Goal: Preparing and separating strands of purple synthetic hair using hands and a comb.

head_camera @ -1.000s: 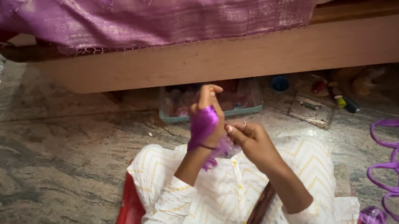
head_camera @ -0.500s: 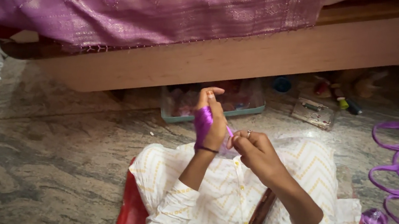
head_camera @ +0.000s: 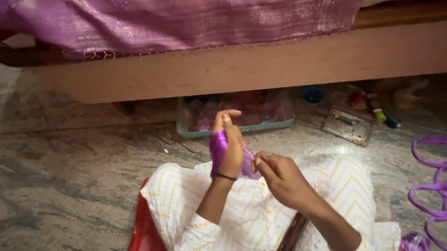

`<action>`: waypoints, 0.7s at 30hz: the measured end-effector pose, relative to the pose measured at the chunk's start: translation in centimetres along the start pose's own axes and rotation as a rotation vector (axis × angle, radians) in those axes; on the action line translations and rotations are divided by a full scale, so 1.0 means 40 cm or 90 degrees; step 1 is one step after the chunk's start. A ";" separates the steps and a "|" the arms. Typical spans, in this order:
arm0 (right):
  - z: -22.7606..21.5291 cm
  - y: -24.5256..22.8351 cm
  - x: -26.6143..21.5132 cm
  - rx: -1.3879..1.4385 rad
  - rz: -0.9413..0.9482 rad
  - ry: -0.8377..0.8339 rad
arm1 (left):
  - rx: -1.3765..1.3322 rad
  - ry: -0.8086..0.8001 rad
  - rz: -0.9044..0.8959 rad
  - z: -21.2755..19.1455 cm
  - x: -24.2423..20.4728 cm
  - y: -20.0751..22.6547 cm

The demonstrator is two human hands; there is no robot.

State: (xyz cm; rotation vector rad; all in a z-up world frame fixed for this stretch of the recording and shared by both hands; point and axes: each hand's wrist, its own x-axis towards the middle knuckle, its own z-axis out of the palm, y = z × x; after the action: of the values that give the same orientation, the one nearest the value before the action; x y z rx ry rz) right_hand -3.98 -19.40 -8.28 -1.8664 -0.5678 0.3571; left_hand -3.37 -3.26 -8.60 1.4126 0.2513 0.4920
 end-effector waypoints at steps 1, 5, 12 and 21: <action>0.003 0.022 0.006 -0.043 -0.044 0.003 | -0.018 -0.015 -0.003 -0.012 -0.002 -0.024; -0.040 0.165 0.082 -0.214 -0.136 0.117 | 0.022 -0.099 -0.147 -0.047 -0.094 -0.122; -0.294 0.512 0.157 -0.500 0.043 0.230 | -0.815 -0.447 -0.842 -0.045 -0.321 -0.048; -0.581 0.466 0.086 -0.494 0.139 0.338 | -0.753 -0.217 -0.743 -0.173 -0.233 -0.181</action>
State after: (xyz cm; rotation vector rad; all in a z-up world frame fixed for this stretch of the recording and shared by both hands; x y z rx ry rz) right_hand 14.48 -41.21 -17.34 -2.6474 -0.1266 -0.2721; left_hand -13.36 -2.12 -17.90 0.0382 0.3658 -0.5372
